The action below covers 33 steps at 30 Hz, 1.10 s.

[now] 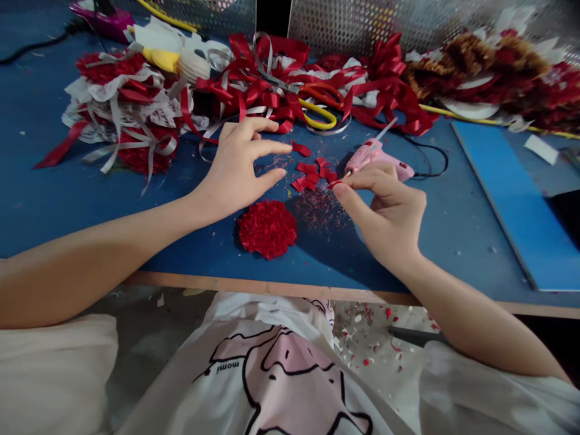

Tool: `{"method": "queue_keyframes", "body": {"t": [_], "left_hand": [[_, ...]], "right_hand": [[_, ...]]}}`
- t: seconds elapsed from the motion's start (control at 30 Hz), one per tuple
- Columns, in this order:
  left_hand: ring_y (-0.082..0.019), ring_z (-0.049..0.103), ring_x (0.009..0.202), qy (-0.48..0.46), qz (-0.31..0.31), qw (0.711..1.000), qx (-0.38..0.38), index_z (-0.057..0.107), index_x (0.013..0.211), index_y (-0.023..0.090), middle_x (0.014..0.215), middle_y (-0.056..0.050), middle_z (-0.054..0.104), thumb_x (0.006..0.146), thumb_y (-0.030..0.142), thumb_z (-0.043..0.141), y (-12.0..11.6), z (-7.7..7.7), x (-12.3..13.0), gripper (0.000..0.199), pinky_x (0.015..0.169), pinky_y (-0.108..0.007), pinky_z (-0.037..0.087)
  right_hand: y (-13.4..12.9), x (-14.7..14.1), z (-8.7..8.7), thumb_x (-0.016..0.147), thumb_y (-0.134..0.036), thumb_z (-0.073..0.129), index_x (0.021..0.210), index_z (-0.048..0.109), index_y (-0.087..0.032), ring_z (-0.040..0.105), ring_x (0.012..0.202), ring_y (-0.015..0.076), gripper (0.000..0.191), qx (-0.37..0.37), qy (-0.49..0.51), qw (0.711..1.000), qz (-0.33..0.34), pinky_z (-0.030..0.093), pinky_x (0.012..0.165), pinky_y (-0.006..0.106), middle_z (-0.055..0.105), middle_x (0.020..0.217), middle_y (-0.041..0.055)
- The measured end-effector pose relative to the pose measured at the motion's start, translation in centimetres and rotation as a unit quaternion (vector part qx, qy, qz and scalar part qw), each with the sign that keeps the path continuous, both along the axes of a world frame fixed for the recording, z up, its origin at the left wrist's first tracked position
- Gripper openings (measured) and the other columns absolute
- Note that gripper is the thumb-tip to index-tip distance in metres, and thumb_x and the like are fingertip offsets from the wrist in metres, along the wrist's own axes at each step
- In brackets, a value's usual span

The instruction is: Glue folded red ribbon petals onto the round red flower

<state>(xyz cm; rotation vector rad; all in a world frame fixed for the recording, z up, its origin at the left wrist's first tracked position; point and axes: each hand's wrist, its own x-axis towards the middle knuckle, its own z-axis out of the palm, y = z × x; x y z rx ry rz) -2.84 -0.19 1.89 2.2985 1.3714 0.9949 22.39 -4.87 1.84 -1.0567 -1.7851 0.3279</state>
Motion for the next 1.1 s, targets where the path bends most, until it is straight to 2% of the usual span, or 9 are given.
{"method": "queue_keyframes", "body": {"t": [0.07, 0.2, 0.33, 0.4, 0.53, 0.63, 0.8, 0.93, 1.1], "left_hand": [[-0.032, 0.054, 0.138, -0.009, -0.031, 0.999, -0.018, 0.083, 0.104, 0.033, 0.144, -0.001, 0.067, 0.092, 0.045, 0.074, -1.0, 0.4, 0.6, 0.019, 0.126, -0.055, 0.035], [-0.03, 0.056, 0.139, -0.055, -0.117, 0.989, -0.069, 0.084, 0.094, 0.029, 0.141, 0.0, 0.071, 0.093, 0.041, 0.075, -2.6, 1.0, 1.6, 0.015, 0.126, -0.052, 0.036], [-0.029, 0.058, 0.138, -0.091, -0.155, 0.976, -0.119, 0.083, 0.093, 0.027, 0.141, -0.002, 0.072, 0.092, 0.038, 0.076, -3.0, 1.0, 1.9, 0.013, 0.125, -0.053, 0.036], [-0.029, 0.058, 0.139, -0.092, -0.165, 0.972, -0.141, 0.083, 0.092, 0.027, 0.143, -0.003, 0.071, 0.093, 0.037, 0.076, -2.9, 1.0, 1.8, 0.012, 0.125, -0.053, 0.036], [-0.029, 0.058, 0.138, -0.074, -0.183, 0.971, -0.136, 0.082, 0.087, 0.026, 0.143, -0.003, 0.07, 0.092, 0.039, 0.078, -2.7, 1.2, 1.6, 0.016, 0.126, -0.052, 0.034], [-0.028, 0.058, 0.138, -0.06, -0.194, 0.969, -0.137, 0.083, 0.088, 0.027, 0.141, -0.003, 0.072, 0.094, 0.042, 0.077, -2.6, 1.2, 1.6, 0.018, 0.126, -0.051, 0.034], [-0.026, 0.061, 0.133, -0.064, -0.199, 0.969, -0.133, 0.084, 0.091, 0.029, 0.134, -0.002, 0.075, 0.095, 0.044, 0.077, -2.3, 0.5, 1.5, 0.018, 0.124, -0.05, 0.036], [-0.026, 0.065, 0.127, -0.083, -0.193, 0.97, -0.124, 0.084, 0.089, 0.029, 0.127, -0.002, 0.078, 0.093, 0.044, 0.079, -2.2, 0.3, 1.6, 0.017, 0.122, -0.051, 0.038], [-0.026, 0.068, 0.124, -0.113, -0.173, 0.966, -0.157, 0.085, 0.089, 0.028, 0.125, -0.002, 0.079, 0.087, 0.033, 0.081, -2.4, 0.8, 1.6, 0.006, 0.12, -0.051, 0.044]], "right_hand": [[-0.2, -0.1, 0.1, 0.092, -0.026, 0.076, 0.083, 0.079, -0.031, 0.065, 0.088, 0.0227, 0.011, 0.004, -0.026, 1.0, 0.005, 0.054, 0.092, 0.049, 0.076, 0.079, -0.0006], [-0.4, -0.3, 0.2, 0.093, -0.03, 0.076, 0.087, 0.082, -0.035, 0.066, 0.093, 0.0248, 0.01, 0.03, -0.073, 0.997, 0.025, 0.053, 0.094, 0.052, 0.078, 0.081, -0.0004], [-0.5, -0.1, 0.1, 0.094, -0.033, 0.076, 0.09, 0.082, -0.037, 0.066, 0.097, 0.0271, 0.009, 0.053, -0.118, 0.991, 0.027, 0.053, 0.092, 0.052, 0.079, 0.084, 0.0001], [-0.5, 0.0, 0.2, 0.094, -0.034, 0.076, 0.097, 0.082, -0.037, 0.066, 0.101, 0.0285, 0.007, 0.054, -0.142, 0.988, 0.031, 0.052, 0.094, 0.053, 0.08, 0.09, 0.001], [-0.4, 0.3, 0.3, 0.091, -0.036, 0.078, 0.125, 0.077, -0.035, 0.064, 0.11, 0.0302, 0.034, 0.069, -0.174, 0.98, 0.072, 0.048, 0.102, 0.056, 0.08, 0.109, 0.0032], [-0.2, 0.5, 0.2, 0.093, -0.033, 0.078, 0.115, 0.08, -0.039, 0.064, 0.108, 0.0291, 0.022, 0.09, -0.173, 0.977, 0.092, 0.049, 0.098, 0.053, 0.081, 0.1, 0.0011], [0.0, 0.7, 0.0, 0.092, -0.038, 0.08, 0.097, 0.083, -0.041, 0.068, 0.103, 0.0293, 0.006, 0.087, -0.157, 0.98, 0.082, 0.051, 0.09, 0.052, 0.08, 0.084, -0.0007], [-0.2, 0.6, 0.0, 0.094, -0.036, 0.078, 0.095, 0.082, -0.038, 0.068, 0.104, 0.0301, 0.005, 0.071, -0.164, 0.982, 0.058, 0.052, 0.092, 0.053, 0.081, 0.088, 0.0005], [-0.3, 0.3, 0.1, 0.095, -0.031, 0.077, 0.094, 0.081, -0.036, 0.067, 0.102, 0.0292, 0.007, 0.076, -0.148, 0.985, 0.053, 0.052, 0.092, 0.052, 0.08, 0.088, 0.0012]]}}
